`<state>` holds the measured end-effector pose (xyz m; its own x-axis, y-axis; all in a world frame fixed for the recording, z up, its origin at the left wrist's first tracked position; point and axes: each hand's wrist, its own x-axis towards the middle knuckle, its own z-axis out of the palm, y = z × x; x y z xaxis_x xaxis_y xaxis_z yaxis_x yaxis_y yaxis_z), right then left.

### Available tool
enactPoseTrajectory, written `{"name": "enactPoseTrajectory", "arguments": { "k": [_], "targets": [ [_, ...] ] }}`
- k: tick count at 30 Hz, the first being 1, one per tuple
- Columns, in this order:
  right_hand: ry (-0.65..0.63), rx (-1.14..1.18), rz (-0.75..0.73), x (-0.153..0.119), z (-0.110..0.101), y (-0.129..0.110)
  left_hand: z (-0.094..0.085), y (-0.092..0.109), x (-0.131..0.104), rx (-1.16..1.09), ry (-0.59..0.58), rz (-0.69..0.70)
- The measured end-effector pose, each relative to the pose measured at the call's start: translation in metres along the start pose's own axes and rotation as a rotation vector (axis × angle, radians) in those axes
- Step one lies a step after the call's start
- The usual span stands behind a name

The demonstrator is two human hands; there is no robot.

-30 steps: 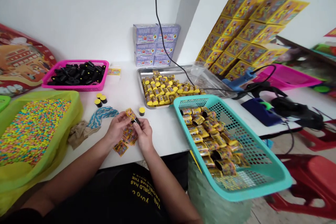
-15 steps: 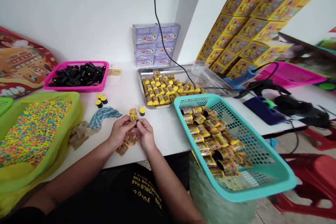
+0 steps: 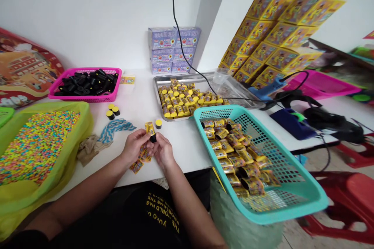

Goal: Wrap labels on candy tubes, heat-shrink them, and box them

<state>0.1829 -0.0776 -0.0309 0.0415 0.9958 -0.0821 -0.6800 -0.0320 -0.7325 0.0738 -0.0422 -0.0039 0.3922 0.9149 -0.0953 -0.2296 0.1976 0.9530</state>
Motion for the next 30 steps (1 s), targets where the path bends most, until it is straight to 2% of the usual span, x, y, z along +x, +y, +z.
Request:
{"name": "enactPoseTrajectory", "arguments": {
  "k": [7,12,15,18,22,30],
  "targets": [
    [0.031,-0.090,0.004,0.003,0.004,0.005,-0.005,-0.001,0.007,0.000,0.075,0.003],
    [0.145,-0.350,-0.166,0.001,0.007,0.005,-0.009,0.001,0.013,-0.094,0.137,-0.014],
    [0.170,-0.453,-0.237,-0.002,0.009,0.004,-0.010,0.003,0.013,-0.137,0.126,-0.019],
    [0.147,-0.431,-0.211,-0.004,0.007,0.003,-0.012,0.006,0.013,-0.166,0.078,-0.043],
    [0.084,-0.349,-0.147,-0.003,0.002,0.004,-0.014,0.010,0.012,-0.101,0.024,-0.063],
    [0.069,-0.220,-0.029,-0.003,0.004,0.001,-0.012,0.010,0.010,0.013,0.091,0.048]
  ]
}}
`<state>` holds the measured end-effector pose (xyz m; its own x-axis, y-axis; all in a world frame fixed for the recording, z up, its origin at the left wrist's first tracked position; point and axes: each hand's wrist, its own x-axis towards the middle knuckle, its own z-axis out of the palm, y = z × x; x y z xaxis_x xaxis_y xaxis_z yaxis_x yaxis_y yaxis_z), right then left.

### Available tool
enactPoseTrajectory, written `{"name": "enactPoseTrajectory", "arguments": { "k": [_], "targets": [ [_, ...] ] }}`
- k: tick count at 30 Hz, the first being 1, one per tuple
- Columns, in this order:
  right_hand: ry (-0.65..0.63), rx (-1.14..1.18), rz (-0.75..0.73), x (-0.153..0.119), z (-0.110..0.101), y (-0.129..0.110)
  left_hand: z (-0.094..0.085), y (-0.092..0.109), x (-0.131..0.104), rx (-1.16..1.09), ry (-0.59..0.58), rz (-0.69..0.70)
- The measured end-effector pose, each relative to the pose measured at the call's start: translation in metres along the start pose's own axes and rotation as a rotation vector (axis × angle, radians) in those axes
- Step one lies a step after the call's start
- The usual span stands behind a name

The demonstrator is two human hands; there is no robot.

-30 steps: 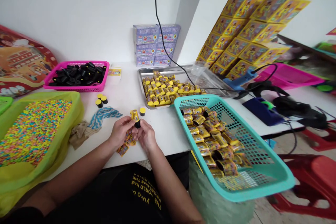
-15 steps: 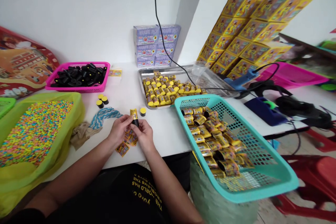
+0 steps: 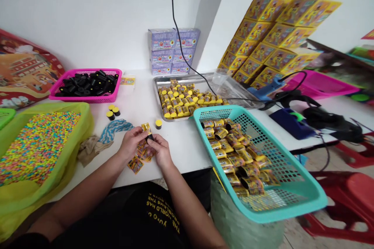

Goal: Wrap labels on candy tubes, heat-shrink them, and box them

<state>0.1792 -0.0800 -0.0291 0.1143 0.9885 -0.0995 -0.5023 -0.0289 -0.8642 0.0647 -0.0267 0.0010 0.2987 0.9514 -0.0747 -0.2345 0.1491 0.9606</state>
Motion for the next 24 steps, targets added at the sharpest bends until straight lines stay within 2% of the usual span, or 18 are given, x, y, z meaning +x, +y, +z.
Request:
{"name": "enactPoseTrajectory", "arguments": {
  "k": [4,10,18,20,24],
  "targets": [
    [0.006,-0.054,-0.062,-0.0011,0.0015,0.0006,-0.0009,0.0018,0.0000,-0.016,-0.033,-0.009],
    [0.136,-0.319,-0.204,-0.0045,0.0053,0.0024,-0.0013,0.0002,0.0014,-0.014,-0.021,0.017],
    [0.023,-0.146,-0.083,-0.0018,-0.0005,0.0040,-0.0002,0.0015,-0.0016,-0.033,-0.033,0.002],
    [0.055,-0.226,-0.144,-0.0025,-0.0010,0.0052,-0.0004,0.0010,-0.0011,-0.047,-0.040,0.003],
    [0.205,-0.465,-0.349,-0.0040,0.0006,0.0078,-0.0002,0.0010,0.0005,-0.106,-0.074,-0.034]
  ]
}}
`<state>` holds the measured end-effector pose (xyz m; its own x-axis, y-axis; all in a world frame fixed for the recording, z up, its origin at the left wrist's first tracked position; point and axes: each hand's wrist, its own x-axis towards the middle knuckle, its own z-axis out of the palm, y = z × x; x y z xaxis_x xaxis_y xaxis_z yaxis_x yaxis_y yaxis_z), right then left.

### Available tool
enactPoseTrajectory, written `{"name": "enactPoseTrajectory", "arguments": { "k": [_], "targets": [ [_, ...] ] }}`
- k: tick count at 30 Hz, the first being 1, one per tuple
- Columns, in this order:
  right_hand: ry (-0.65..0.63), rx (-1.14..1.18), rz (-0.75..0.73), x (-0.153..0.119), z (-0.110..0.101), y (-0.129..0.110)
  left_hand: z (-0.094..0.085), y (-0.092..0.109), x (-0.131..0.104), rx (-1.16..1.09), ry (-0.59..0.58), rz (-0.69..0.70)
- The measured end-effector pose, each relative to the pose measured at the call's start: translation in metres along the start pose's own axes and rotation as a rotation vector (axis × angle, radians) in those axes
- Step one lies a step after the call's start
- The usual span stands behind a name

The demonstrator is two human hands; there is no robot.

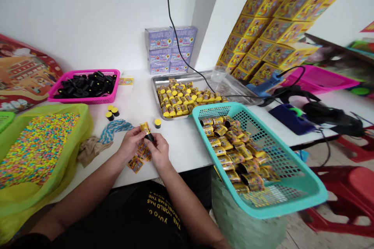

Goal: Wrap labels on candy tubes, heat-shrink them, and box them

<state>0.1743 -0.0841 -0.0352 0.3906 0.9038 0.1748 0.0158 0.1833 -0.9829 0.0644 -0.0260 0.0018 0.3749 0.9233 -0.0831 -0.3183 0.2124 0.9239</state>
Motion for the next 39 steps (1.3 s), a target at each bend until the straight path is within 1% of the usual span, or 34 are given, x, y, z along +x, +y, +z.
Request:
{"name": "enactPoseTrajectory", "arguments": {
  "k": [2,5,9,12,14,16,20,21,23,29,36,39],
  "targets": [
    [0.043,-0.042,-0.039,0.000,0.002,0.000,0.001,0.000,0.001,-0.022,0.032,-0.025],
    [0.050,-0.069,-0.056,0.000,0.004,0.000,0.002,0.000,0.001,-0.015,0.108,-0.048],
    [0.063,-0.104,-0.059,-0.001,0.004,-0.002,0.006,-0.003,-0.002,-0.034,0.144,-0.043],
    [0.083,-0.151,-0.078,-0.001,0.003,-0.003,0.009,-0.004,-0.005,-0.102,0.131,-0.064],
    [0.088,-0.142,-0.079,0.000,0.002,-0.003,0.009,-0.005,-0.006,-0.124,0.113,-0.060],
    [0.060,-0.059,-0.038,0.002,0.001,-0.002,0.007,-0.006,-0.006,-0.142,0.097,-0.061],
    [-0.102,0.224,0.153,0.005,-0.001,-0.001,0.002,-0.008,-0.002,-0.174,0.054,-0.116],
    [-0.123,0.279,0.188,0.006,-0.001,-0.001,0.002,-0.008,-0.002,-0.159,0.046,-0.124],
    [-0.126,0.342,0.215,0.006,-0.001,-0.001,0.002,-0.007,-0.002,-0.116,0.043,-0.133],
    [-0.121,0.313,0.208,0.005,-0.002,0.002,0.004,-0.007,-0.003,-0.042,0.067,-0.103],
    [-0.073,0.194,0.161,0.004,-0.002,0.002,0.002,-0.013,-0.004,0.043,0.031,-0.025],
    [-0.093,0.151,0.142,0.004,-0.003,0.002,0.002,-0.010,-0.004,0.039,0.022,-0.029]
  ]
}}
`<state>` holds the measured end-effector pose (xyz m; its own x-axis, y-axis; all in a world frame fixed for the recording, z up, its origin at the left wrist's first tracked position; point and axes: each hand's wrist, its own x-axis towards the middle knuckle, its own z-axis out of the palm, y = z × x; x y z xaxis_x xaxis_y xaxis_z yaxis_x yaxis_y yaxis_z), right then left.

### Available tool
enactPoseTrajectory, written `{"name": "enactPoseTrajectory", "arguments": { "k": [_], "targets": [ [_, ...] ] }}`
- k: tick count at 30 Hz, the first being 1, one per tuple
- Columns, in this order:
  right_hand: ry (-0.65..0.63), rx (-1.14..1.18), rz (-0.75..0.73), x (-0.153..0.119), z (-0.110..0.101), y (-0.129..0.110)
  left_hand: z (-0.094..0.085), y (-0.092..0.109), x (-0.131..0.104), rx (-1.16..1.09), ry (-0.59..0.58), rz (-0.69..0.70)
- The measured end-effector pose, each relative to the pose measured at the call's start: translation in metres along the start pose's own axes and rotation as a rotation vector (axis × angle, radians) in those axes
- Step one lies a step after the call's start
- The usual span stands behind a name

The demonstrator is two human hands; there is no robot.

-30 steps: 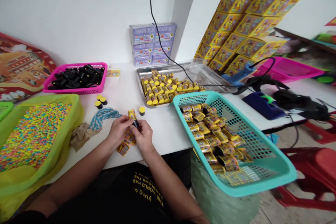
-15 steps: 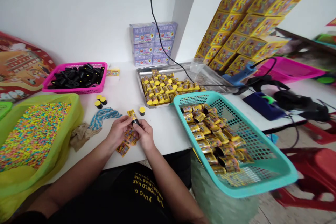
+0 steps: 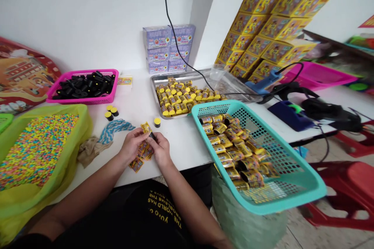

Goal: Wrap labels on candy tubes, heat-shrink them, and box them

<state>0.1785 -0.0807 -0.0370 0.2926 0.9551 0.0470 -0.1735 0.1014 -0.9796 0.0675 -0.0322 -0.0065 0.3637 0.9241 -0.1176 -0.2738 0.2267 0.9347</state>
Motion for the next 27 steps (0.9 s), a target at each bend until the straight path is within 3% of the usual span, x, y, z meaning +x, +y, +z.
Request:
{"name": "enactPoseTrajectory", "arguments": {
  "k": [6,11,27],
  "targets": [
    [0.050,-0.191,-0.286,-0.001,-0.003,0.001,-0.004,0.011,0.006,-0.153,-0.037,-0.081],
    [-0.010,-0.437,-0.521,-0.002,-0.008,-0.001,-0.006,0.011,0.011,-0.191,-0.115,-0.186],
    [0.103,-0.784,-0.734,-0.004,-0.004,0.009,0.000,-0.002,0.007,-0.336,0.026,-0.218]
  ]
}}
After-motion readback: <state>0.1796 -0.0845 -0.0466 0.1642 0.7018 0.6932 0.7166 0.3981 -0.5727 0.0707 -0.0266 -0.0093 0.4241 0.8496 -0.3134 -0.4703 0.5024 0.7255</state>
